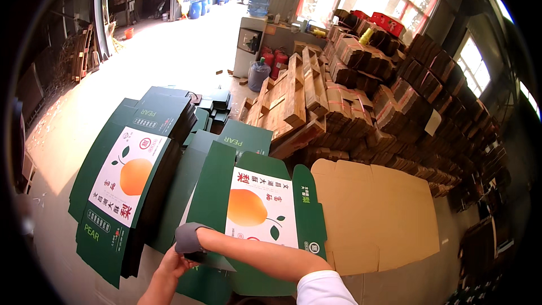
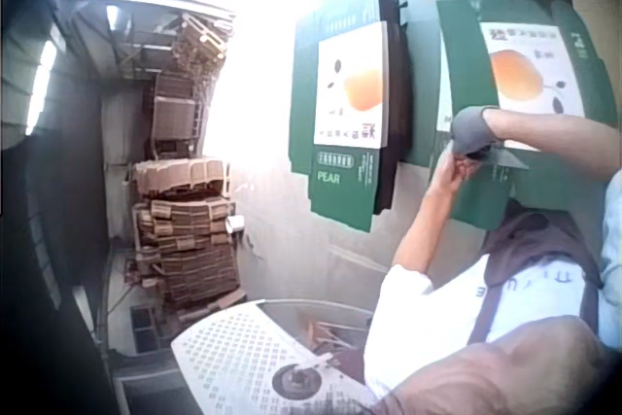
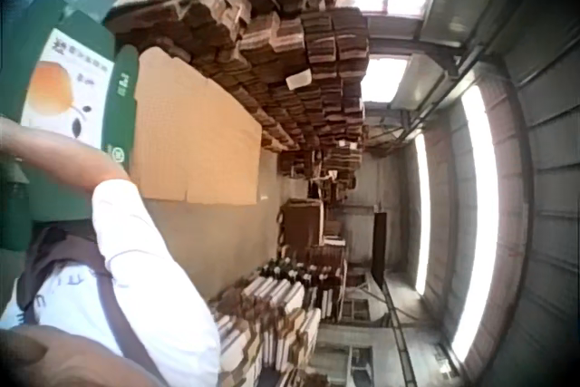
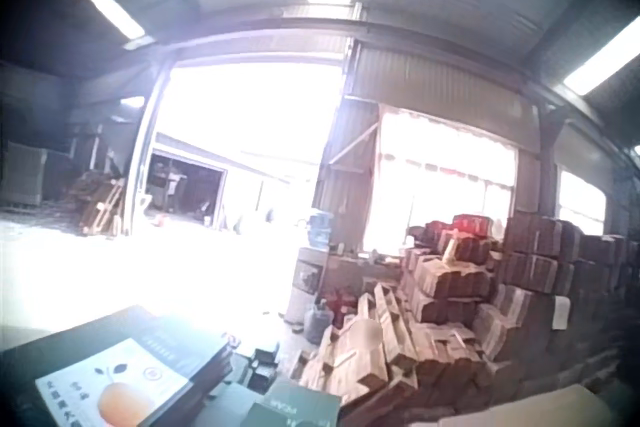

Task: The person puts on a pair of gloves and then repeatedly picks up flat green cardboard boxes labeled 'PEAR' and stacks them on a pile.

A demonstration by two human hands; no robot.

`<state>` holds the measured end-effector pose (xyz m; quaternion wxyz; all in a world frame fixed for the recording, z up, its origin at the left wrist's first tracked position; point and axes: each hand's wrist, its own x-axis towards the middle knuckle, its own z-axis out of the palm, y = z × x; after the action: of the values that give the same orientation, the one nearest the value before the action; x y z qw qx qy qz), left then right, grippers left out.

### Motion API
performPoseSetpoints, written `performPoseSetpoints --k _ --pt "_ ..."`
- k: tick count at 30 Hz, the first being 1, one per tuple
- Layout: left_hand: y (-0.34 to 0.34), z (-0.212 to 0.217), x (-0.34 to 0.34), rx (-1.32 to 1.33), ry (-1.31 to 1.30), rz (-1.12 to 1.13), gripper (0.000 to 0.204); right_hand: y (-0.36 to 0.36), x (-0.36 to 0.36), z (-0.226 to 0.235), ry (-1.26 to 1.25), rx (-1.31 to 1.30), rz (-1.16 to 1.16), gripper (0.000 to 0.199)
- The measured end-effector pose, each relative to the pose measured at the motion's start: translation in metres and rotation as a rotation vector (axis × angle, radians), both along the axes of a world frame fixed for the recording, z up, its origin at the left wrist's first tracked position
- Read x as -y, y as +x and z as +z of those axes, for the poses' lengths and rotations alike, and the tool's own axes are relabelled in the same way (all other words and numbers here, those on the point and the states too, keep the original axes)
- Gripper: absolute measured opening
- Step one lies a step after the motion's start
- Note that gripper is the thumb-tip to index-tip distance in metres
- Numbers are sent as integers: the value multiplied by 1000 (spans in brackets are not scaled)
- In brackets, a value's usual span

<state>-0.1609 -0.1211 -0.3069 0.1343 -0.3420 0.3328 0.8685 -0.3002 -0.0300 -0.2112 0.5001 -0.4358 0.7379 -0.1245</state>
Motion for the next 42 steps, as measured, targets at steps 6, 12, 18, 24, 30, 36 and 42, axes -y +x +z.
performPoseSetpoints --k 6,12,18,24,30,36,42 --pt "44 -18 -29 286 -58 1 18 -128 -49 -108 -228 280 -773 40" --pt "76 -9 -72 288 -444 -70 23 -280 -67 -225 -222 -124 -998 43" --pt "91 7 -83 240 -512 -141 15 -300 -44 -212 69 -32 -1019 38" --pt "91 16 -82 236 -520 -112 12 -296 -60 -194 52 -11 -1025 35" --pt "124 -3 -55 293 -595 -85 13 -266 -82 -157 -557 479 -1036 42" --pt "120 1 -41 234 -539 -172 16 -222 -111 -103 -605 28 -1017 47" --pt "92 -14 -49 -68 -486 -283 10 -172 -197 61 -728 -523 -1275 17"
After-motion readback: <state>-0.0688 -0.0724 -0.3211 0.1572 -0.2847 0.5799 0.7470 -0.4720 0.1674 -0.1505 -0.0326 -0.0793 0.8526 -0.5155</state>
